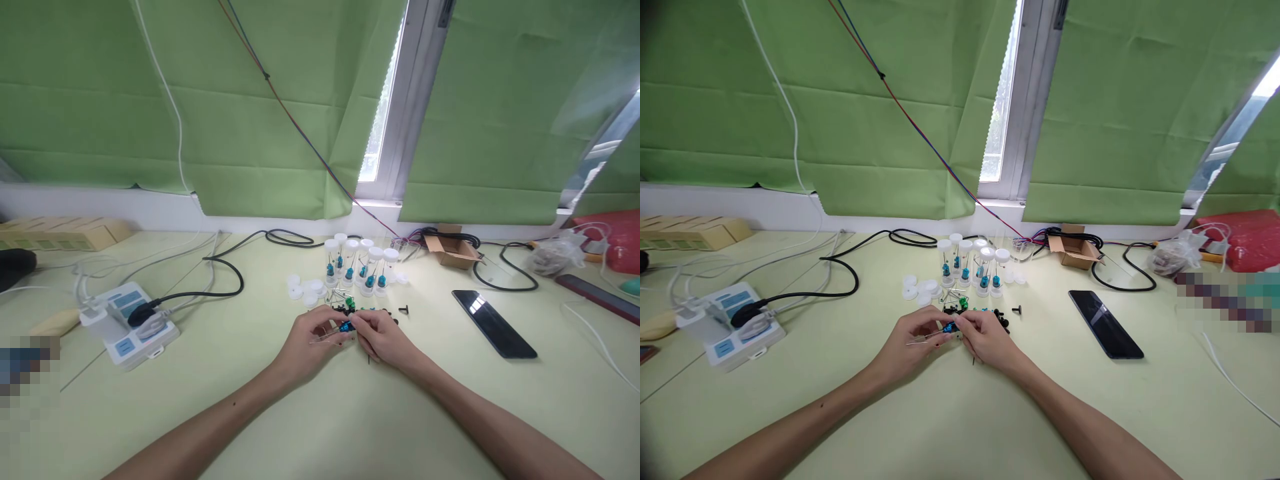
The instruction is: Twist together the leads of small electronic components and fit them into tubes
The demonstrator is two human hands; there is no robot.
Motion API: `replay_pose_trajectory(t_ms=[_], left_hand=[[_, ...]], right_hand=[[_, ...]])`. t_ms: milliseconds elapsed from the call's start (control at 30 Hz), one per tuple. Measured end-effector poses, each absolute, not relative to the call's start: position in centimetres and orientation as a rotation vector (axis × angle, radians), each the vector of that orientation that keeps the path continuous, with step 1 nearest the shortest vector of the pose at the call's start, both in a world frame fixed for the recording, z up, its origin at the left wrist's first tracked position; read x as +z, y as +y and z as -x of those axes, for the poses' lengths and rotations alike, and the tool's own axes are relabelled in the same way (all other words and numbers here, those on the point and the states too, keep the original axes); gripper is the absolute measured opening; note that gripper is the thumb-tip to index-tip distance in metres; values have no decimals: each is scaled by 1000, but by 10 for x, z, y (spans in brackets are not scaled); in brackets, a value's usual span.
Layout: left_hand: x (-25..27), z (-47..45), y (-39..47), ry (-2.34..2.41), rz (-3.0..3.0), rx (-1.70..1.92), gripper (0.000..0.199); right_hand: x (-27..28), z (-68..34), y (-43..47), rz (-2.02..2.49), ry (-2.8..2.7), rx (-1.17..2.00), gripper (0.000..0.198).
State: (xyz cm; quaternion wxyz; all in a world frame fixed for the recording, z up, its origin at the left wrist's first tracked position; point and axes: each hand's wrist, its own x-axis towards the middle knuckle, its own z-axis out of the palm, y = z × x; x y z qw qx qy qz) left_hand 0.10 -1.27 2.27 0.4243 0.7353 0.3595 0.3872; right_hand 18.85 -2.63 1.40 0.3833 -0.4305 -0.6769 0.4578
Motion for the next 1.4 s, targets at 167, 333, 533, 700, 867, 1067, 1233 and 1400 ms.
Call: replay_pose_trajectory(t_ms=[167,333,533,700,867,1067,1233,1400], left_hand=[[24,-1,-15,958,-1919,954,23],[23,-2,-16,968,-1930,960,22],[24,-1,-16,1012,-1991,1045,16],[24,3,-8,1183,-2086,1121,14],[23,8,1,1361,-2084,1132,12],[22,11,6,1554,-2121,1044,10],[21,12,8,1623,-2099,970,10],[22,11,8,1631,-2077,892,13]], right_hand=[[15,-188,-26,1115,-1779,1116,46],[15,-188,-27,1144,-1880,934,49],[13,-192,-24,1134,-1884,534,37],[14,-209,-15,1121,-1599,191,26],[12,-240,7,1243,-1267,-110,18],[3,-278,36,1344,-1227,-302,41],[-18,-297,57,1506,-1346,-124,67],[-31,-307,67,1600,-1410,235,81]])
